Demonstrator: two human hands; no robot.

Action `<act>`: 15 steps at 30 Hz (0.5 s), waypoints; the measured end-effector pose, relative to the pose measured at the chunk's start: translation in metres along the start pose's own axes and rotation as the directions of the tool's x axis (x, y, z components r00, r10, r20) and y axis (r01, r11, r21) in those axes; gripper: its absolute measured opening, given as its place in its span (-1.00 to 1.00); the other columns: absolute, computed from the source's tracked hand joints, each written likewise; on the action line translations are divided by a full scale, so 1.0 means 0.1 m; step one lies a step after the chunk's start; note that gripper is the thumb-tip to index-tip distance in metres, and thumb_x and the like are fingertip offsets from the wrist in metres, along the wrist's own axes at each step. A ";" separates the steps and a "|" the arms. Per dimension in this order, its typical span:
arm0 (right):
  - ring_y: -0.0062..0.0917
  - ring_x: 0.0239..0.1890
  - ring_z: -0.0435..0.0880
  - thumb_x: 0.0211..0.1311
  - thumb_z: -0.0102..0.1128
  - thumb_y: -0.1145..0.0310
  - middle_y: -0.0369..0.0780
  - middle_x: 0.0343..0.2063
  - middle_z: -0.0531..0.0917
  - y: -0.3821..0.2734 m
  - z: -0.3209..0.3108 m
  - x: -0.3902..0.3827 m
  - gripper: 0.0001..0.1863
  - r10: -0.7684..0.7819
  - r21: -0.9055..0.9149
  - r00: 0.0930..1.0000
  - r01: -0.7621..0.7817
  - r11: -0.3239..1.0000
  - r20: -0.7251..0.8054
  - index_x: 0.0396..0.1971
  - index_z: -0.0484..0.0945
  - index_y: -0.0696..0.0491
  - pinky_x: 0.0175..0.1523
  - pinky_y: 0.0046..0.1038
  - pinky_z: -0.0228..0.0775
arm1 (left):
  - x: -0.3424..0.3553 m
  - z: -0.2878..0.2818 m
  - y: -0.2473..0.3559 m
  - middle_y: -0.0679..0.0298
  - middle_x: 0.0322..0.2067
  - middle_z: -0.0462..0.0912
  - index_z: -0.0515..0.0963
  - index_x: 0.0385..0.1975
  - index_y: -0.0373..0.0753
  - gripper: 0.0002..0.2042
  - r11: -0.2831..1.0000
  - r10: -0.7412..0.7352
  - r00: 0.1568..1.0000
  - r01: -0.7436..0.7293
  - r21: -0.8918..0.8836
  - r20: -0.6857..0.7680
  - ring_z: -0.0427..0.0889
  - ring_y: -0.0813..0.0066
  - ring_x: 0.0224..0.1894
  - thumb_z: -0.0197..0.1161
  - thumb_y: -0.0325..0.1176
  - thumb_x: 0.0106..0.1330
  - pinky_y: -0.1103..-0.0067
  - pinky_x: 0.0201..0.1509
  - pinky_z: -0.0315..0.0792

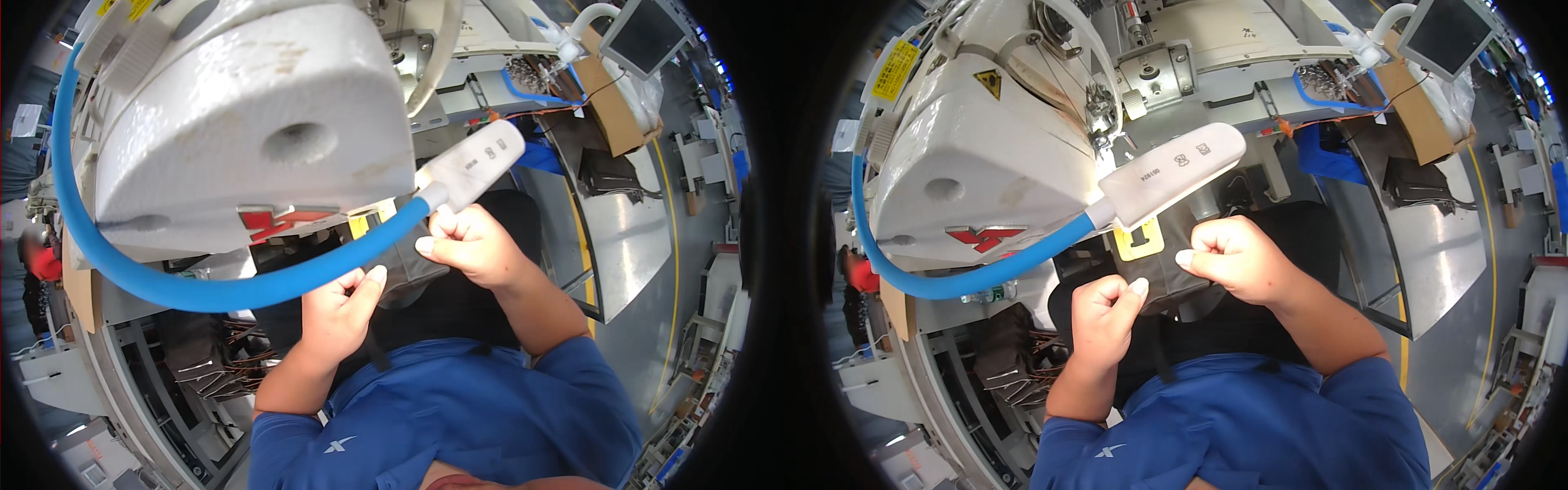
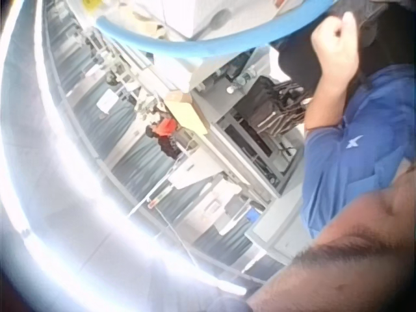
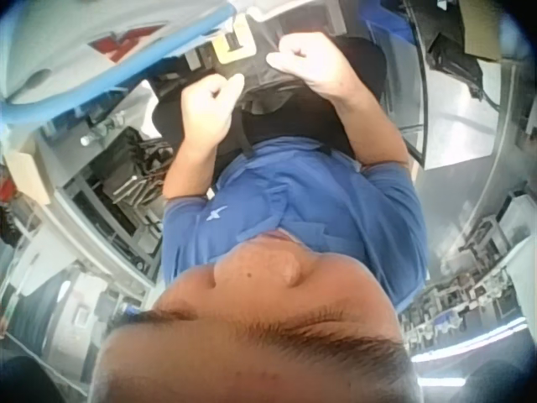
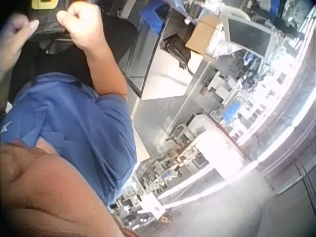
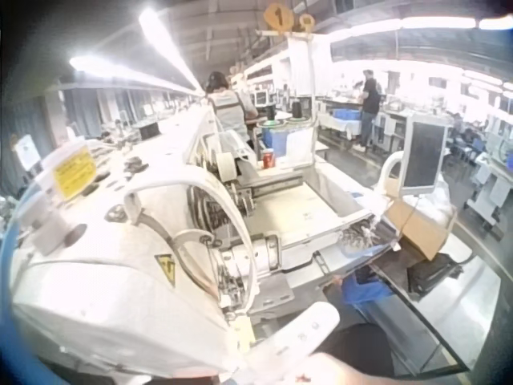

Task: The recorder is sewing a small leather pouch with a fabric lining using an industrial sewing machine.

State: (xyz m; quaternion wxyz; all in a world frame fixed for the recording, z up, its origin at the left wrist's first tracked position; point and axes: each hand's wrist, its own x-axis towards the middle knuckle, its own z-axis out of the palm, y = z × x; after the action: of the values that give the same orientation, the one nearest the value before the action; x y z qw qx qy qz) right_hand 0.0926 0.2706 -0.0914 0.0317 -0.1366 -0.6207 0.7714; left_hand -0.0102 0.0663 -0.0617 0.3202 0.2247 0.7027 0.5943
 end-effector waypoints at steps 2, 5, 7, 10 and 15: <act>-0.84 -0.60 0.15 0.34 0.32 0.37 -0.51 -0.72 0.30 -0.09 0.05 -0.08 -0.55 0.054 -0.005 0.998 -0.054 0.999 0.042 -0.70 0.30 0.01 -0.55 -0.56 0.00 | -0.07 0.00 -0.05 0.47 -0.74 0.35 0.34 -0.75 -0.28 -0.60 0.974 0.112 0.994 -0.106 0.198 -0.019 0.20 0.78 -0.61 0.30 -0.48 0.35 0.60 -0.57 0.09; -0.83 -0.60 0.25 0.35 0.34 0.33 -0.47 -0.71 0.39 -0.04 0.03 -0.22 -0.61 0.011 -0.155 0.985 0.016 0.988 0.170 -0.66 0.41 0.05 -0.51 -0.56 0.10 | -0.28 -0.09 -0.13 0.23 -0.74 0.42 0.39 -0.73 -0.30 -0.65 0.961 0.117 0.992 -0.127 0.245 0.054 0.37 0.45 -0.69 0.37 -0.49 0.26 0.48 -0.56 0.22; -0.80 -0.57 0.33 0.32 0.38 0.28 -0.39 -0.69 0.46 0.04 0.01 -0.19 -0.66 -0.090 -0.317 0.985 0.133 0.939 0.145 -0.59 0.51 0.08 -0.48 -0.51 0.21 | -0.46 -0.14 -0.24 0.23 -0.74 0.42 0.38 -0.73 -0.30 -0.65 0.968 0.102 0.993 -0.113 0.226 0.060 0.38 0.44 -0.68 0.37 -0.49 0.25 0.48 -0.56 0.21; -0.19 -0.40 0.65 0.28 0.33 0.20 -0.03 -0.46 0.64 0.21 -0.52 0.35 -0.74 -0.436 -0.786 0.853 0.049 0.616 -0.288 -0.42 0.63 0.11 -0.25 -0.26 0.50 | -0.63 -0.20 -0.37 0.22 -0.74 0.42 0.37 -0.74 -0.27 -0.66 0.985 0.102 0.993 -0.109 0.132 0.060 0.38 0.42 -0.68 0.36 -0.52 0.24 0.47 -0.55 0.20; -0.02 0.10 0.59 0.17 0.20 0.49 0.04 -0.03 0.67 0.54 -2.10 1.38 -0.63 -0.529 -0.984 0.831 -0.115 0.139 -0.172 0.01 0.60 0.13 0.17 -0.14 0.45 | -0.77 -0.20 -0.42 0.23 -0.73 0.41 0.39 -0.74 -0.26 -0.68 0.954 0.262 0.955 -0.278 0.114 0.138 0.35 0.33 -0.68 0.36 -0.55 0.21 0.43 -0.54 0.18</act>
State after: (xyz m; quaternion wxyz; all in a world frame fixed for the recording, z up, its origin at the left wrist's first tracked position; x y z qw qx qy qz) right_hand 0.0188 0.4877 -0.2075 0.2036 -0.2213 -0.9470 0.1125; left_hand 0.0316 -0.0093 -0.0872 0.2625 0.3751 0.6824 0.5698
